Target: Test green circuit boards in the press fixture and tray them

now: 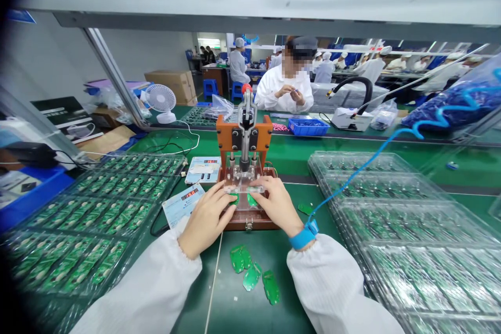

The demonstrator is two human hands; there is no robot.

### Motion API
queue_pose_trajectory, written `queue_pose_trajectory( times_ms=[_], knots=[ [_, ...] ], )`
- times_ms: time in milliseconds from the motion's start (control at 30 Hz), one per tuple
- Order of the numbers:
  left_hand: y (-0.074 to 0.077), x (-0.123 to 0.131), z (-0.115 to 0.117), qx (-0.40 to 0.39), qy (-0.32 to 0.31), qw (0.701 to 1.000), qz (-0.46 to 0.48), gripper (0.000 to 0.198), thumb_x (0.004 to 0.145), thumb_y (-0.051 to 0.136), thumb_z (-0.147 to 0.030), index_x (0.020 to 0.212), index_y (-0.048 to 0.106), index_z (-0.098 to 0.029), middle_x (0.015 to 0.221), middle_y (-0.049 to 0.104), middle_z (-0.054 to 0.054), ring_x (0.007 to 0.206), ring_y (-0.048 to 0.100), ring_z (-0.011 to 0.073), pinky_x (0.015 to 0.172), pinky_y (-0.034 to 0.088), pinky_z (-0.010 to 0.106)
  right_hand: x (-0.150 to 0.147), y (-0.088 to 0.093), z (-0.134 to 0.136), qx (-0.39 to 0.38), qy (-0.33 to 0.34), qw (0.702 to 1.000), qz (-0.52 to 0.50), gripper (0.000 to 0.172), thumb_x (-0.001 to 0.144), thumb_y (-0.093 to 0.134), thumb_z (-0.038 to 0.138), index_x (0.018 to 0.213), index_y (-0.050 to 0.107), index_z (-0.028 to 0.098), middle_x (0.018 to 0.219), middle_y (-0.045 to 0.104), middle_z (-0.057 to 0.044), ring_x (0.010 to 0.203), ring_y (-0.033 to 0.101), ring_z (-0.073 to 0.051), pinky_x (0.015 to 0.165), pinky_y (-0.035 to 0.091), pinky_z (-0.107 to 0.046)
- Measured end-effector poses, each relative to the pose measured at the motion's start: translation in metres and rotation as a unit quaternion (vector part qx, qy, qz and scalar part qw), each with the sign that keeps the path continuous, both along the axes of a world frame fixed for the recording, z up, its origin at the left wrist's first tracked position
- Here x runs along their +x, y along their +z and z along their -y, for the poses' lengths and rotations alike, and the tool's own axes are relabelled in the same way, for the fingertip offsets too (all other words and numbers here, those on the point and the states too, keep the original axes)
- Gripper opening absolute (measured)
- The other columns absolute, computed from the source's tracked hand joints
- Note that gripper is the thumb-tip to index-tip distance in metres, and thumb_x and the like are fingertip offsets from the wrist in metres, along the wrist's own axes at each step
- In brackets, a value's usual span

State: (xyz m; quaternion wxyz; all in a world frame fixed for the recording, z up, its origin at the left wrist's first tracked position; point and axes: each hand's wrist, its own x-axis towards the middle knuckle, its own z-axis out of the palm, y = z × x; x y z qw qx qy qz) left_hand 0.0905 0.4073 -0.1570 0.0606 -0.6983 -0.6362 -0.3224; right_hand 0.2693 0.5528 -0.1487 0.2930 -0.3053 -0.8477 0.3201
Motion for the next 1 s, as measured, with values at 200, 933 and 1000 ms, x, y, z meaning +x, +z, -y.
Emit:
queue_pose_trajectory(
  times_ms=[200,933,1000],
  knots=[
    [-0.002,0.005,0.002,-0.002,0.015,1.000,0.005,0.018,0.102,0.051,-0.019,0.114,0.064,-0.018,0.133,0.065,0.010,0.138,0.048,0.0335,0.111,0.049,0.057,-0.002,-0.012,-0.007,0.039,-0.004,0.999,0.032,0.026,0.090,0.067,0.037,0.114,0.073,0.027,0.124,0.064,-0.008,0.122,0.054,-0.031,0.109,0.041,-0.049],
    [-0.004,0.032,0.016,0.116,-0.168,0.978,0.040,0.015,0.097,0.053,-0.012,0.103,0.067,-0.016,0.102,0.072,0.007,0.096,0.064,0.0210,0.086,0.056,0.037,0.002,0.023,-0.017,0.039,-0.113,0.979,-0.166,0.027,0.090,0.058,0.046,0.100,0.058,0.021,0.099,0.064,-0.007,0.091,0.060,-0.025,0.086,0.050,-0.042],
    [-0.010,0.037,0.015,0.103,-0.220,0.970,0.013,0.016,0.096,0.054,-0.015,0.106,0.067,-0.014,0.114,0.072,0.010,0.105,0.065,0.0235,0.093,0.057,0.040,-0.003,0.051,-0.029,0.058,-0.128,0.964,-0.228,0.028,0.091,0.056,0.046,0.105,0.054,0.022,0.107,0.062,-0.008,0.098,0.060,-0.024,0.089,0.050,-0.041]
  ],
)
